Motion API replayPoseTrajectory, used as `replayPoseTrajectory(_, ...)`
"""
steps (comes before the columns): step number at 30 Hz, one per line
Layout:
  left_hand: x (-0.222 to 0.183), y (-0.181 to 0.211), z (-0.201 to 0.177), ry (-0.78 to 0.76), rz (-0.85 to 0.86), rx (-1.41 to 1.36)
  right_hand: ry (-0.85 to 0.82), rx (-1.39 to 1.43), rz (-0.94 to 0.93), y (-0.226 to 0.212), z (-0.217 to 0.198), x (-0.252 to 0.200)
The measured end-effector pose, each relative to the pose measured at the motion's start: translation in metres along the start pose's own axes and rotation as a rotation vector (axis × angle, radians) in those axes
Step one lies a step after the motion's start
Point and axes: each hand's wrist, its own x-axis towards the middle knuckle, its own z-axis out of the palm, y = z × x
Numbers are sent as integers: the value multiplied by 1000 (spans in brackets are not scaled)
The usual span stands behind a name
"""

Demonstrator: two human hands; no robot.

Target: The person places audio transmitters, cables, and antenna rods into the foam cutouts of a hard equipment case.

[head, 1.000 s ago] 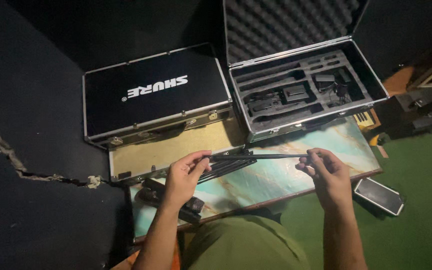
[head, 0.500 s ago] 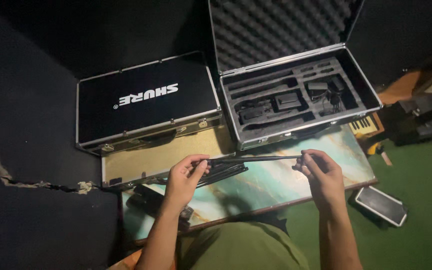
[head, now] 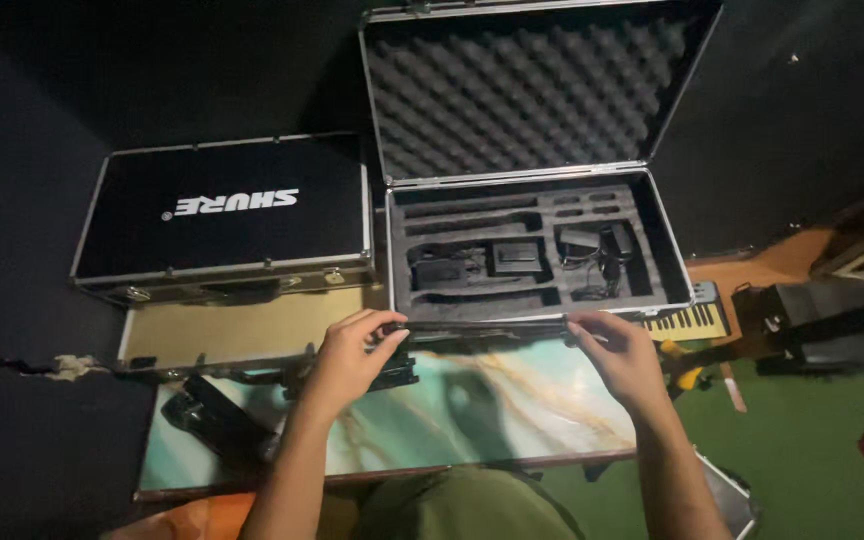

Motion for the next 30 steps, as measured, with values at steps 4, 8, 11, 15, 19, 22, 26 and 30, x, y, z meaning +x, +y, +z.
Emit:
replayPoseTrajectory(4,16,6,21,45,49,99,-59,-283,-153,-8,-21,26)
replayPoseTrajectory(8,40,1,36,46,73,181,-63,-492,-392,-17,-27,51)
replayPoseTrajectory(11,55,-7,44,71,167,294,-56,-661,-504,-20,-27,68)
replayPoseTrajectory(15,79,-21,48,64,225,477,-60,-771,-626,-9,-27,102)
replayPoseTrajectory(19,109,-39,52,118,296,558,-51,-769,-664,9,-22,141)
replayPoseTrajectory(22,137,-53,52,102,277,613,-38,-706,-695,20,-13,170)
replayPoseTrajectory(26,169,-75,56,84,244,661,-34,-710,-728,35,-5,209)
replayPoseTrajectory(30,205,-99,57,103,265,673,-110,-847,-628,49,1,255)
